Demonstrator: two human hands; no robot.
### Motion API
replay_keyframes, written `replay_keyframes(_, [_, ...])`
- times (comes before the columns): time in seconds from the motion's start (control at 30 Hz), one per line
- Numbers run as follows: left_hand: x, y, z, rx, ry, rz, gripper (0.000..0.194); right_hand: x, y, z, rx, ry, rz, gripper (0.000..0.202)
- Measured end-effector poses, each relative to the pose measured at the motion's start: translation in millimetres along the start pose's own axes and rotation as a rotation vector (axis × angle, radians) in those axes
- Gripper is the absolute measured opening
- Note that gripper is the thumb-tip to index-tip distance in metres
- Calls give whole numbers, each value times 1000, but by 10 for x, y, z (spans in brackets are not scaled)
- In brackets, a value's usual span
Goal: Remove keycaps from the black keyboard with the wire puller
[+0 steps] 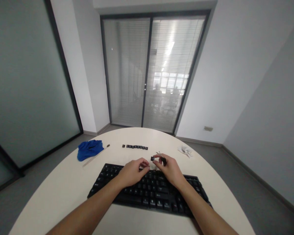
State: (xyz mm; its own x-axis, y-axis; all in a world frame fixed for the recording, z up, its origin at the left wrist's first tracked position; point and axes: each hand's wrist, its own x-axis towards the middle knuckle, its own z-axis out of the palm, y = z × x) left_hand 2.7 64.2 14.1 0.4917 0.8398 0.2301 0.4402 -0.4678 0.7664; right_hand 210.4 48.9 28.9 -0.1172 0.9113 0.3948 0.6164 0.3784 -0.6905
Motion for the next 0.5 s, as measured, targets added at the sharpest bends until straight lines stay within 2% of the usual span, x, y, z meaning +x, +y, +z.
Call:
replay_keyframes(0.1, [-52, 42, -9, 237, -32, 43, 30, 79, 79, -81, -60, 30, 74, 31])
replay_keyframes(0.17, [-71, 60, -17, 304, -39, 57, 31, 160, 136, -118, -117, 18, 91, 30])
replay_keyframes(0.3, [-73, 64, -28, 315, -38, 73, 32, 389, 254, -92, -231, -109, 94, 26])
replay_keyframes(0.5, [-67, 83, -40, 320, -43, 58, 31, 728, 413, 74, -294, -144, 158, 22])
